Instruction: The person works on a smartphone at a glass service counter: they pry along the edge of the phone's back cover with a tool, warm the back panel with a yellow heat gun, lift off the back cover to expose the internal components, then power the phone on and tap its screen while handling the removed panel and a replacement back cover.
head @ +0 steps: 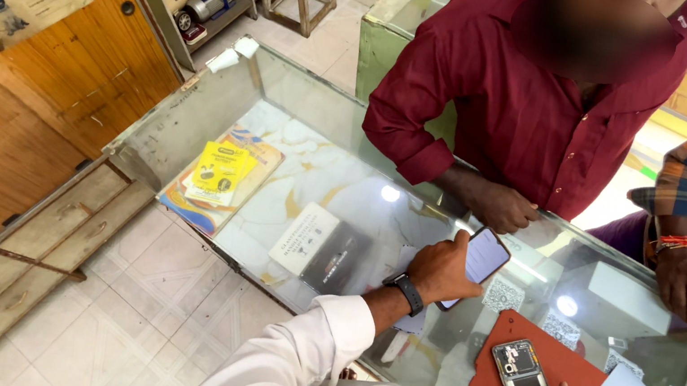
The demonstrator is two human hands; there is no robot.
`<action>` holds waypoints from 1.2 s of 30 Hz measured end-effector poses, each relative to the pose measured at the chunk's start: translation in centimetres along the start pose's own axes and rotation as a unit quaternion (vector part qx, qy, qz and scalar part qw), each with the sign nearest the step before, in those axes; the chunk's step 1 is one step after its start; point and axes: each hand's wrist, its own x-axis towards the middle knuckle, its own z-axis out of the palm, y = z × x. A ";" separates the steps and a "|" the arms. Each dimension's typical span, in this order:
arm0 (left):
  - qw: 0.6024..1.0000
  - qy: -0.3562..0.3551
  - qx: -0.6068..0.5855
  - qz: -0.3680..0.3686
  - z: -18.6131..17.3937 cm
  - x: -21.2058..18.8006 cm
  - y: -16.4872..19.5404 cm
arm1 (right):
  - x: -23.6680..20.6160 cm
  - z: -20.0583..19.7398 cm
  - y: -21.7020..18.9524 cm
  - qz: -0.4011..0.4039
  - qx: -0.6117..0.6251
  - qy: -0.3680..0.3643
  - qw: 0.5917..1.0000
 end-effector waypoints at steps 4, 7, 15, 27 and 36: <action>0.999 -0.004 0.011 -0.038 0.4 0.0 0.6 | -0.2 -1.1 -0.8 -0.002 -0.021 0.005 1.000; 0.999 0.009 0.018 -0.044 0.8 -0.2 0.9 | -0.3 -1.9 -1.4 -0.002 -0.002 0.010 1.000; 0.997 0.029 0.012 -0.072 0.7 -0.8 1.7 | 0.1 -3.4 -2.7 -0.011 0.017 0.008 1.000; 0.984 0.125 0.016 -0.129 -5.7 -2.2 -3.2 | -0.1 -3.5 -2.9 -0.018 0.004 -0.001 1.000; 0.975 0.107 0.038 -0.191 -8.6 -3.0 -6.4 | 0.1 -3.0 -2.7 0.000 -0.038 -0.023 0.999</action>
